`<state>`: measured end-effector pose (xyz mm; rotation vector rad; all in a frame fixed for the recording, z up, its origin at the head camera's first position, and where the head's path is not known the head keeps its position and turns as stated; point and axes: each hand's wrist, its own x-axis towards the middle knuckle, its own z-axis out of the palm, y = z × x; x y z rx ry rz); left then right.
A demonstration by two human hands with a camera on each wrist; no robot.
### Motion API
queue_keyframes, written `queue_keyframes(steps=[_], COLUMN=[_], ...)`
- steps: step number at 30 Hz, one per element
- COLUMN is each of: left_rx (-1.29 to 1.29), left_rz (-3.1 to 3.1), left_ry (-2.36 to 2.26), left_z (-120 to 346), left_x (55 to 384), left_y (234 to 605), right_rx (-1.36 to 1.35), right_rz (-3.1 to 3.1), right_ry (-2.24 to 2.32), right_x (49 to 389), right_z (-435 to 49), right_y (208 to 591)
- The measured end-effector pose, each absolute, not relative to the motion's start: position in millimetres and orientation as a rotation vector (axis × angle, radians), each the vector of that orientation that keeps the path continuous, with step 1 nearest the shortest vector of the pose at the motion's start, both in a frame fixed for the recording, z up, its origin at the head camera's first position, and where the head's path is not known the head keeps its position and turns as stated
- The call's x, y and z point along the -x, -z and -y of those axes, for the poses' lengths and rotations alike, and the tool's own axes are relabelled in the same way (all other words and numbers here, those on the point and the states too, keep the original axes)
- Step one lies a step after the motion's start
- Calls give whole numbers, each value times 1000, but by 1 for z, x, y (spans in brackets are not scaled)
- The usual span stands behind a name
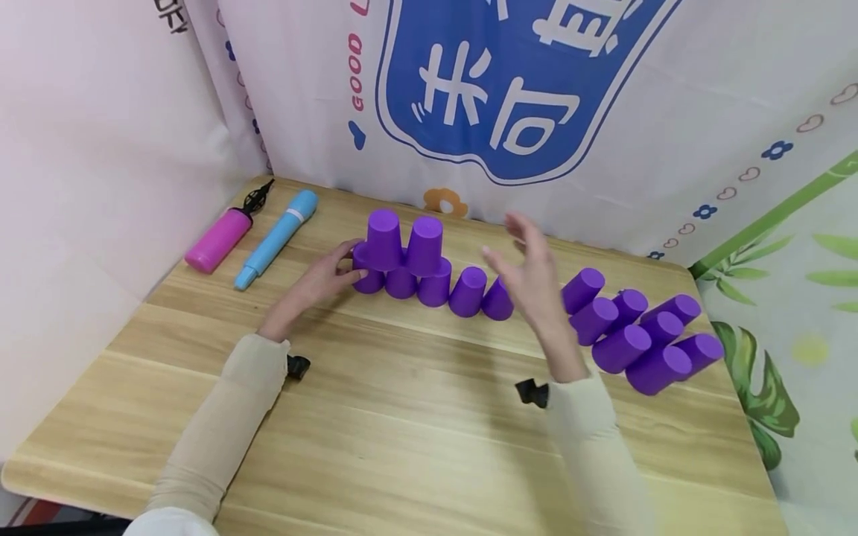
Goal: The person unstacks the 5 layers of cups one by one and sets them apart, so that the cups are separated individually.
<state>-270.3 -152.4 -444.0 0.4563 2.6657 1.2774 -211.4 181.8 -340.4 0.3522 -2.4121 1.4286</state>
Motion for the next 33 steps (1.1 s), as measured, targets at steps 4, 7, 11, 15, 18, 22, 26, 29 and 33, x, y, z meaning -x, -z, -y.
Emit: queue_keyframes(steps=[4,7,11,15,18,22,26,29,33], left_rx=[-463,-455,-443,-448,-459,-472,-474,-465,-449], left_rz=[-2672,-2666,-2656,-2674,-2678,-2677,-2676,-2674,-2670], left_ry=[-1279,-1288,-1304,-1290,-1290,-1296,-1288,-1280,-1280], left_z=[153,152,149,148,148,148,149,150,152], left_x=[271,270,269,270,270,269,268,267,267], left_y=[443,443,443,443,443,442,441,442,442], right_rx=[-413,-421,-408,-401,-400,-395,-383,-385,-381], right_rz=[2600,2680,2709,2693,2673,2673,2678,2659,2608], right_ry=[-1467,-1454,-1442,-1444,-1462,-1456,-1446,-1465,-1459], right_x=[230,241,252,258,260,261,260,257,246], right_z=[-153,-139,-128,-122,-119,-117,-114,-113,-116], right_y=[347,352,358,362,364,365,367,368,362])
